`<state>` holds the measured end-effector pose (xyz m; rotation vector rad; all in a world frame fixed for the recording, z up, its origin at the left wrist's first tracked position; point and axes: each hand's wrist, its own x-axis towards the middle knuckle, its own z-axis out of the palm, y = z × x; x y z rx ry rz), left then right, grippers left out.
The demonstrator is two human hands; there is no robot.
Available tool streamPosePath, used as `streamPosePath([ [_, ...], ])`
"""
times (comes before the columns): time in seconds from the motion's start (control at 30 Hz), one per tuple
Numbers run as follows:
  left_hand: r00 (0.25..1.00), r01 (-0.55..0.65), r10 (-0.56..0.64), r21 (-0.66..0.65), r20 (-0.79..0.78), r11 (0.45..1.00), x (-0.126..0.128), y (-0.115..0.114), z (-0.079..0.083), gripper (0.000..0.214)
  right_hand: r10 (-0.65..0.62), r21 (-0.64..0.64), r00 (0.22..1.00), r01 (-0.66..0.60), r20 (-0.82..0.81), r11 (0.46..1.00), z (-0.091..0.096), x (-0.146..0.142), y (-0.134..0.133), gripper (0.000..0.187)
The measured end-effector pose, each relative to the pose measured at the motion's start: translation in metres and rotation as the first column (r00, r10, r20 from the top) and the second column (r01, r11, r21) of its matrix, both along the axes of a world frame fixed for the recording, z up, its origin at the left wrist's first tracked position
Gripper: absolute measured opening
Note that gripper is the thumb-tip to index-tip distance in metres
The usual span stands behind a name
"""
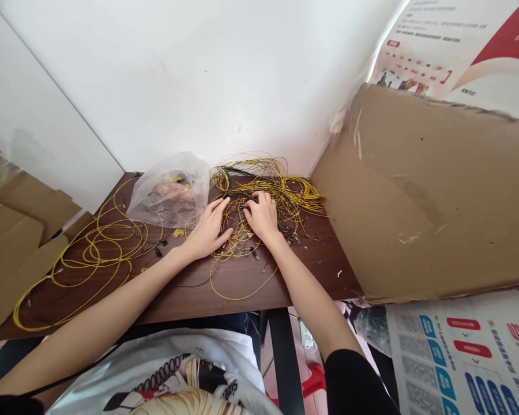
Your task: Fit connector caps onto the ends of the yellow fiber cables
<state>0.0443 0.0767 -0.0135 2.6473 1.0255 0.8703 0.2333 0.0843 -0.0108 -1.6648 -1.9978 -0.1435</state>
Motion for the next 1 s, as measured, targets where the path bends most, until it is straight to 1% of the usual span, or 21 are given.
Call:
streamPosePath([
  [0.1, 0.998, -0.004, 0.005, -0.024, 0.061, 1.0, -0.001, 0.0, 0.001, 0.074, 0.046, 0.012, 0.999, -0.046, -0.014, 0.999, 0.003, 0.0, 0.0, 0.01],
  [0.2, 0.99, -0.003, 0.005, -0.013, 0.139, 1.0, 0.0, -0.002, 0.008, 0.068, 0.086, 0.076, 0.995, -0.082, -0.057, 0.994, 0.012, -0.004, -0.006, 0.009],
  [0.27, 0.981, -0.011, 0.004, 0.035, 0.196, 0.999, 0.002, -0.004, 0.016, 0.059, 0.128, 0.148, 0.984, -0.109, -0.123, 0.983, 0.021, -0.008, -0.013, 0.011],
  [0.37, 0.965, -0.031, -0.002, 0.122, 0.263, 0.992, 0.003, -0.008, 0.033, 0.043, 0.223, 0.257, 0.939, -0.155, -0.261, 0.954, 0.034, -0.014, -0.023, 0.011],
  [0.47, 0.956, -0.024, -0.024, 0.158, 0.294, 0.987, 0.002, -0.012, 0.051, 0.029, 0.293, 0.306, 0.871, -0.176, -0.394, 0.935, 0.042, -0.016, -0.029, 0.009],
  [0.6, 0.944, 0.058, -0.104, 0.151, 0.314, 0.987, 0.004, -0.013, 0.069, 0.023, 0.395, 0.345, 0.76, -0.237, -0.516, 0.908, 0.045, -0.016, -0.03, 0.007],
  [0.67, 0.93, 0.08, -0.131, 0.157, 0.343, 0.984, 0.005, -0.012, 0.076, 0.017, 0.427, 0.335, 0.672, -0.271, -0.605, 0.902, 0.045, -0.016, -0.031, 0.009],
  [0.73, 0.918, 0.089, -0.143, 0.16, 0.371, 0.983, 0.006, -0.011, 0.082, 0.015, 0.412, 0.268, 0.565, -0.322, -0.715, 0.908, 0.045, -0.017, -0.032, 0.014],
  [0.8, 0.906, 0.099, -0.143, 0.129, 0.398, 0.987, 0.006, -0.012, 0.089, 0.014, 0.371, 0.187, 0.479, -0.388, -0.796, 0.903, 0.045, -0.018, -0.033, 0.02],
  [0.83, 0.897, 0.102, -0.132, 0.094, 0.421, 0.99, 0.005, -0.013, 0.093, 0.014, 0.357, 0.157, 0.456, -0.418, -0.815, 0.895, 0.046, -0.018, -0.034, 0.021],
  [0.9, 0.866, 0.101, -0.084, -0.008, 0.494, 0.995, 0.004, -0.016, 0.099, 0.014, 0.353, 0.136, 0.445, -0.449, -0.823, 0.883, 0.046, -0.019, -0.035, 0.019],
  [1.0, 0.78, 0.128, 0.007, -0.171, 0.625, 0.977, 0.001, -0.022, 0.109, 0.013, 0.35, 0.138, 0.446, -0.441, -0.824, 0.887, 0.048, -0.019, -0.035, 0.018],
])
